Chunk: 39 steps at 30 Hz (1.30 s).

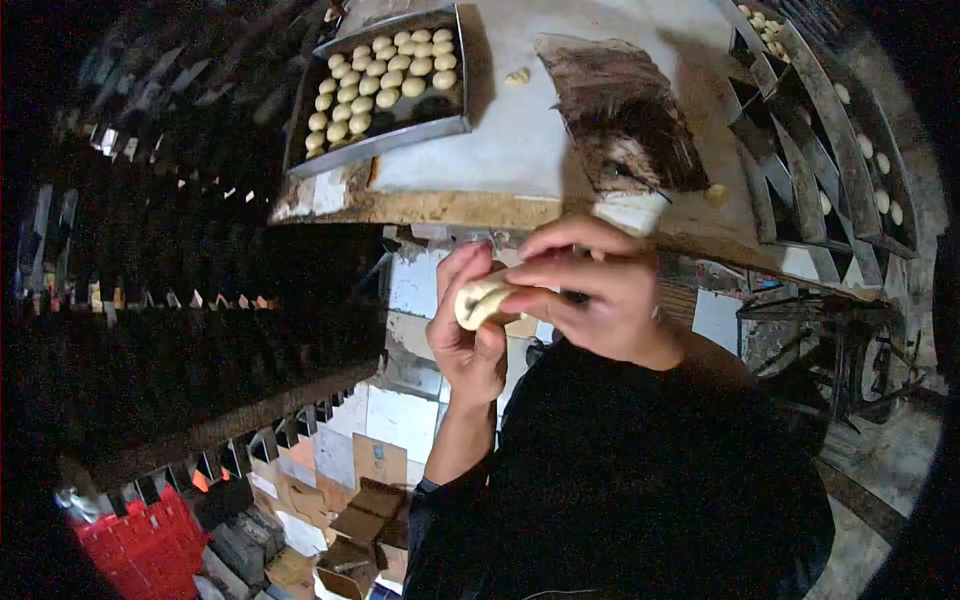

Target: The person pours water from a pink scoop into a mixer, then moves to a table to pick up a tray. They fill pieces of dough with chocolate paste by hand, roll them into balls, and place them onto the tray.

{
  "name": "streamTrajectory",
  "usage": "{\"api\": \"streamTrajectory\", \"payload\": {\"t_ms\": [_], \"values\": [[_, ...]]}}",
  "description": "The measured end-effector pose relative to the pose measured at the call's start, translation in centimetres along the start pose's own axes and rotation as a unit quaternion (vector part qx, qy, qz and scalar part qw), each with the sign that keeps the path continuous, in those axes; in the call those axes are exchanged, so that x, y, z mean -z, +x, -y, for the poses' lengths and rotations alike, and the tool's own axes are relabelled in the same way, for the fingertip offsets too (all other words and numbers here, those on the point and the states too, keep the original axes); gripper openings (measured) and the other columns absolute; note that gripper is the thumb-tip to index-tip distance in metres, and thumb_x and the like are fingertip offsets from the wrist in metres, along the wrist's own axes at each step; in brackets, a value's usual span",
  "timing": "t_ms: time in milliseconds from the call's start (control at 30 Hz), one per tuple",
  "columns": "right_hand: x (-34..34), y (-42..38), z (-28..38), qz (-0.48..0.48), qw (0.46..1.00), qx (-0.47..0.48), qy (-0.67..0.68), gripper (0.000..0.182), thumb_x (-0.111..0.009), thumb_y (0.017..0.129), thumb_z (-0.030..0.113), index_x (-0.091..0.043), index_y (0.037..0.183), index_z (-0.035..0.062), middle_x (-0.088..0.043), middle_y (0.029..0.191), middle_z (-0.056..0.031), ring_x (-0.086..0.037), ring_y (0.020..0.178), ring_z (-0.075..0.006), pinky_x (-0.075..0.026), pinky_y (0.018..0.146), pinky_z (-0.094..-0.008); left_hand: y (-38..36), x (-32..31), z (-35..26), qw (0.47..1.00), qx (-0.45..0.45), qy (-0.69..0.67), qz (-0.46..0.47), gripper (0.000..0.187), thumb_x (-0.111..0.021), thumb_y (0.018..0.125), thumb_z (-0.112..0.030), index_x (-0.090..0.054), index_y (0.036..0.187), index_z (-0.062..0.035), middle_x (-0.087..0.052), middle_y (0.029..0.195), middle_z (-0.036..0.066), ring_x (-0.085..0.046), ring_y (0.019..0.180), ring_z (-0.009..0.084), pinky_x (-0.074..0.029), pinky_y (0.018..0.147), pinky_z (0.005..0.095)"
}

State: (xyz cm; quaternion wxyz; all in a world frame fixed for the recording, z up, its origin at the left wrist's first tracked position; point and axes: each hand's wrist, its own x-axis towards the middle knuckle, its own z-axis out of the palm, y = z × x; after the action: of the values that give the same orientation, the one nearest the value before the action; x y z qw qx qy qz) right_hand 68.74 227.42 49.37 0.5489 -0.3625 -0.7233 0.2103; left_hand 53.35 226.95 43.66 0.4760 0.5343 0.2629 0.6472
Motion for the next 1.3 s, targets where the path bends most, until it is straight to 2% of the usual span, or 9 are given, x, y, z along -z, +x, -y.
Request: {"api": "streamTrajectory", "payload": {"t_ms": [133, 233, 433, 633, 767, 833, 1000, 1133, 1300], "values": [[0.5, -0.8, 2.8, 0.120, 0.860, -0.389, 0.307, 0.036, -0.080, 0.070, 0.010, -0.066, 0.100, -0.0039, -0.067, 0.085, -0.0112, -0.063, 0.078, -0.0145, -0.051, 0.063, -0.0263, -2.3, 1.6, -1.7, 0.966, -0.137, 0.215, 0.047, 0.038, -0.059, 0.090, -0.040, -0.055, 0.100, -0.0034, -0.053, 0.122, 0.025, -0.056, 0.107, 0.0350, -0.044, 0.092, 0.0438], [0.1, -3.2, 2.4, 0.074, 0.994, -0.073, 0.037, 0.037, -0.077, 0.074, 0.013, -0.062, 0.103, -0.0050, -0.065, 0.088, -0.0142, -0.064, 0.078, -0.0191, -0.052, 0.065, -0.0281, -2.9, 0.6, -1.9, 0.907, -0.229, 0.350, 0.047, 0.033, -0.054, 0.092, -0.024, -0.054, 0.119, -0.0049, -0.057, 0.109, 0.023, -0.058, 0.095, 0.0345, -0.047, 0.084, 0.0429], [2.0, -4.8, 4.5, 0.064, 0.993, -0.018, -0.099, 0.031, -0.068, 0.076, 0.013, -0.063, 0.105, 0.0023, -0.059, 0.098, -0.0117, -0.063, 0.087, -0.0276, -0.052, 0.072, -0.0343, -3.4, -2.5, -3.2, 0.908, -0.074, 0.401, 0.092, 0.063, -0.068, 0.080, -0.033, -0.050, 0.130, 0.0010, -0.056, 0.118, 0.016, -0.050, 0.100, 0.0284, -0.040, 0.087, 0.0374], [10.4, -4.3, 5.8, -0.062, 0.986, -0.091, -0.124, 0.025, -0.079, 0.071, 0.011, -0.068, 0.091, 0.0005, -0.065, 0.091, -0.0119, -0.067, 0.082, -0.0215, -0.055, 0.068, -0.0316, -3.1, -9.5, -0.6, 0.947, 0.186, -0.241, 0.101, 0.051, -0.046, 0.092, -0.049, -0.057, 0.098, 0.0006, -0.046, 0.109, 0.014, -0.048, 0.104, 0.0262, -0.038, 0.090, 0.0397], [16.6, -6.7, 4.2, -0.062, 0.972, -0.214, 0.073, 0.035, -0.082, 0.067, 0.017, -0.065, 0.095, 0.0039, -0.064, 0.100, -0.0132, -0.066, 0.092, -0.0230, -0.055, 0.069, -0.0332, -0.9, -15.6, 3.2, 0.980, -0.066, -0.029, 0.183, 0.041, -0.048, 0.095, -0.045, -0.059, 0.080, -0.0080, -0.044, 0.101, 0.013, -0.047, 0.093, 0.0266, -0.041, 0.083, 0.0401], [19.6, -7.5, 2.6, -0.108, 0.989, -0.038, -0.093, 0.035, -0.081, 0.068, 0.012, -0.064, 0.098, 0.0024, -0.064, 0.103, -0.0162, -0.067, 0.087, -0.0267, -0.056, 0.070, -0.0345, 1.2, -20.7, 3.0, 0.974, -0.137, -0.028, 0.177, 0.031, -0.056, 0.091, -0.042, -0.055, 0.091, -0.0109, -0.041, 0.099, 0.011, -0.045, 0.088, 0.0245, -0.041, 0.082, 0.0408], [29.3, -8.0, 1.1, -0.170, 0.973, 0.107, -0.115, 0.026, -0.077, 0.071, 0.006, -0.066, 0.095, 0.0003, -0.065, 0.104, -0.0164, -0.067, 0.088, -0.0280, -0.056, 0.075, -0.0345, 1.7, -34.0, 2.5, 0.993, -0.013, -0.097, 0.068, 0.057, -0.069, 0.083, -0.034, -0.038, 0.123, -0.0097, -0.040, 0.105, 0.011, -0.046, 0.094, 0.0224, -0.048, 0.078, 0.0371], [37.2, -9.5, 0.1, -0.085, 0.994, 0.013, -0.075, 0.016, -0.067, 0.081, 0.006, -0.067, 0.095, -0.0002, -0.065, 0.107, -0.0170, -0.065, 0.098, -0.0290, -0.055, 0.083, -0.0359, 6.0, -42.0, 4.1, 0.926, -0.159, -0.109, 0.325, 0.055, -0.083, 0.067, -0.036, -0.056, 0.107, -0.0102, -0.054, 0.098, 0.010, -0.058, 0.088, 0.0234, -0.052, 0.082, 0.0462], [44.5, -8.9, 1.1, -0.145, 0.953, -0.008, -0.264, 0.019, -0.066, 0.080, 0.004, -0.067, 0.099, 0.0023, -0.063, 0.106, -0.0176, -0.065, 0.094, -0.0316, -0.054, 0.085, -0.0388, 5.7, -47.6, 4.8, 0.987, -0.041, -0.028, 0.155, 0.024, -0.078, 0.073, -0.018, -0.058, 0.070, -0.0061, -0.060, 0.075, 0.005, -0.060, 0.074, 0.0220, -0.052, 0.073, 0.0385]]}}
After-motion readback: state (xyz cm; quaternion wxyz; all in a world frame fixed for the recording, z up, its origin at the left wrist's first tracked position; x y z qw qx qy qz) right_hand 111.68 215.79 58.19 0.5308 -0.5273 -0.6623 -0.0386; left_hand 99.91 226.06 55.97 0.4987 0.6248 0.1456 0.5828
